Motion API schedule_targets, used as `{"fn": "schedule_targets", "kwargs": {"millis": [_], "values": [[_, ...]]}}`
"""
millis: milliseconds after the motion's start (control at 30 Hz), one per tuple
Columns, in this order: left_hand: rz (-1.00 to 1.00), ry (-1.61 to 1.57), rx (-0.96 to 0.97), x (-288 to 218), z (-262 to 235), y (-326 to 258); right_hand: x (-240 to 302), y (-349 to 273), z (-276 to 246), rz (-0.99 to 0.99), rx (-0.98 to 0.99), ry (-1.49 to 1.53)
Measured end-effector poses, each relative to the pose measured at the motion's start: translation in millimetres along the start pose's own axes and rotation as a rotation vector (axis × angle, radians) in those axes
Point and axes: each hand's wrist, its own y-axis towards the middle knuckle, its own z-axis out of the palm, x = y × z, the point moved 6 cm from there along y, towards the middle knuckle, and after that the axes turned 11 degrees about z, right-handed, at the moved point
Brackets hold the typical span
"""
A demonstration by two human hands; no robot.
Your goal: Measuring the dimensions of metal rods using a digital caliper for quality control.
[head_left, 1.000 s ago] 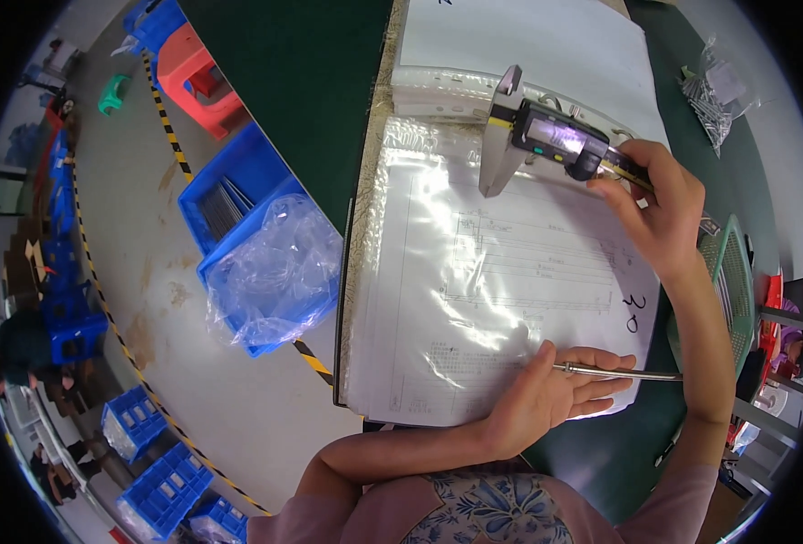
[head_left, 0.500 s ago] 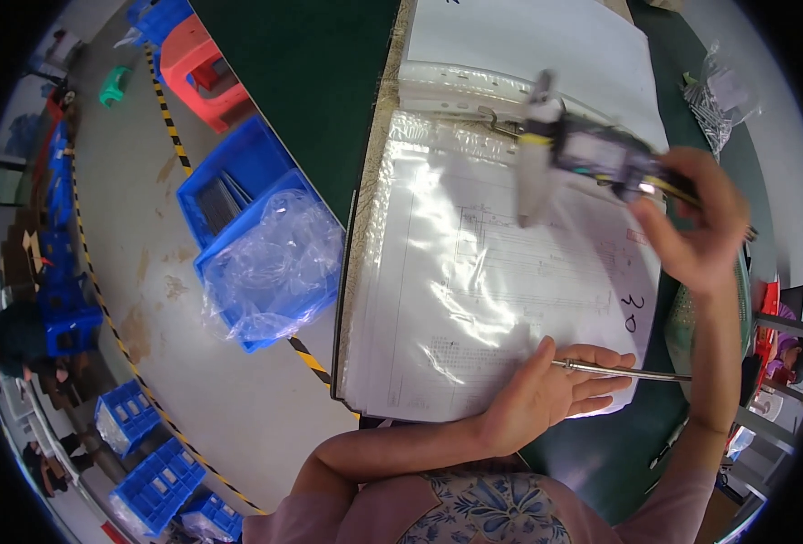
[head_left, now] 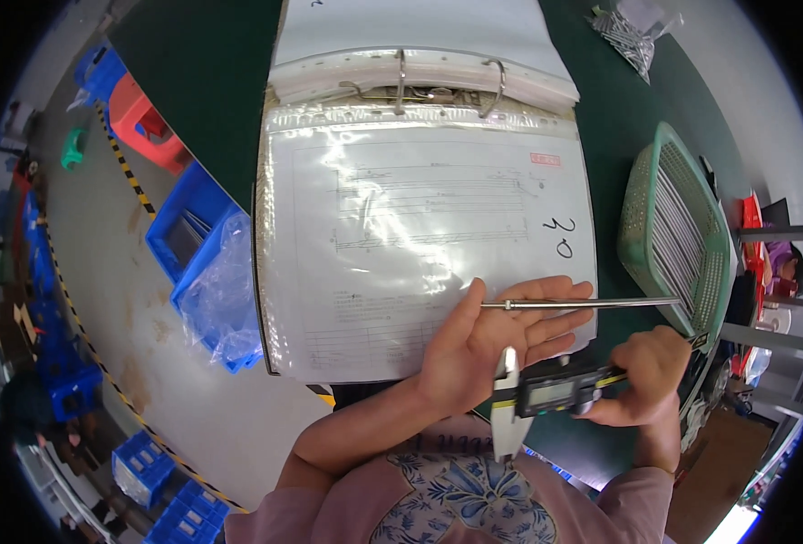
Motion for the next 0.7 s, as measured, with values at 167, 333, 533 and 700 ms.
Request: {"fn": "schedule_targets", "kwargs": {"millis": [167, 333, 533, 700], "values": [[-0.007, -0.032, 0.020, 0, 4, 0, -2, -10, 17, 0.080, 0.024, 0.012], [-0.025, -0.003, -0.034, 0, 9, -3, 0, -5, 22, 0.029, 0.033, -0.018], [-0.033, 0.004, -0.057, 0, 10, -5, 0, -2, 24, 0.027, 0.048, -0.017], [-0.028, -0.026, -0.045, 2, 7, -4, -1, -3, 25, 0.038, 0.055, -0.019]]}}
